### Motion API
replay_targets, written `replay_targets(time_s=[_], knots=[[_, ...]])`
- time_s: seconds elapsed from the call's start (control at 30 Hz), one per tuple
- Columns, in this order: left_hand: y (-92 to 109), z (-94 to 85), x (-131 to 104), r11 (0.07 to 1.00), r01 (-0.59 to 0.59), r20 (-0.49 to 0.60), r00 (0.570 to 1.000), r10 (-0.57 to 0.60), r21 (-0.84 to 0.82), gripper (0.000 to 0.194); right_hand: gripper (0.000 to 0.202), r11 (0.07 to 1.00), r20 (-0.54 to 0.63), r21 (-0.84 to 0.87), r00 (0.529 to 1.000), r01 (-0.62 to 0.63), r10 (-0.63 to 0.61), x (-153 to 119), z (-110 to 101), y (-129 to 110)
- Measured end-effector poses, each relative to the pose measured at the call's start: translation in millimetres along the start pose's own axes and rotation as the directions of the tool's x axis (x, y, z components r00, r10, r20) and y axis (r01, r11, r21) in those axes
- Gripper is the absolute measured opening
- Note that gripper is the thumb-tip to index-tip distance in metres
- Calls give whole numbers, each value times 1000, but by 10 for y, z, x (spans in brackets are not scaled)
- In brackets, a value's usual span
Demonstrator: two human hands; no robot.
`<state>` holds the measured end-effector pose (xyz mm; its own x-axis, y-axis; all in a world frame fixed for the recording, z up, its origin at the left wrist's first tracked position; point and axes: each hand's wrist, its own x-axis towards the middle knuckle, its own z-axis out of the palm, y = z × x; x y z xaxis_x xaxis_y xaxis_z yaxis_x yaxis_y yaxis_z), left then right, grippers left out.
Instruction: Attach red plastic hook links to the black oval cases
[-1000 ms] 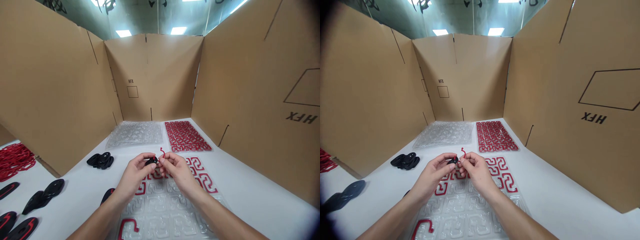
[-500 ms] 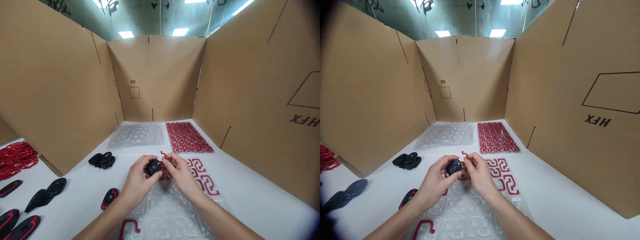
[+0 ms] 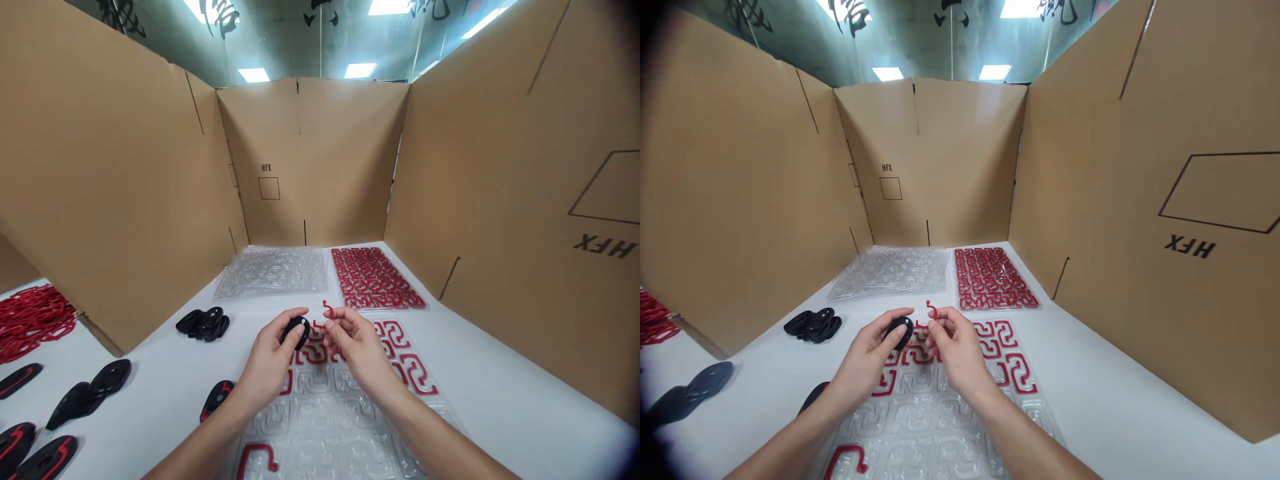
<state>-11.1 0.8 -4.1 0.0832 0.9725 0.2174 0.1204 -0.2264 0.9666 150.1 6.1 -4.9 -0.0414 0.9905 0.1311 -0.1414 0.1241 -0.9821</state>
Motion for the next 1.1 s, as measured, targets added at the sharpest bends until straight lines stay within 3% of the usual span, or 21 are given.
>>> replay_targets(time_s=[0.6, 0.77, 0.93, 1.1], knots=[[92, 44, -36, 950, 147, 81, 988, -129, -275, 47, 32, 1000, -25, -14, 1000, -7, 7, 25, -13, 52], [89, 57, -39, 946, 198, 92, 979, -180, -256, 43, 36, 999, -2, 20, 1000, -29, 29, 3, 0, 27], [68, 53, -19, 953, 175, 77, 984, -160, -249, 33, 39, 997, 71, 46, 995, -66, 63, -23, 15, 24], [72, 41, -11, 953, 183, 72, 983, -171, -240, 30, 42, 999, 72, -14, 997, -37, 38, -23, 9, -17]])
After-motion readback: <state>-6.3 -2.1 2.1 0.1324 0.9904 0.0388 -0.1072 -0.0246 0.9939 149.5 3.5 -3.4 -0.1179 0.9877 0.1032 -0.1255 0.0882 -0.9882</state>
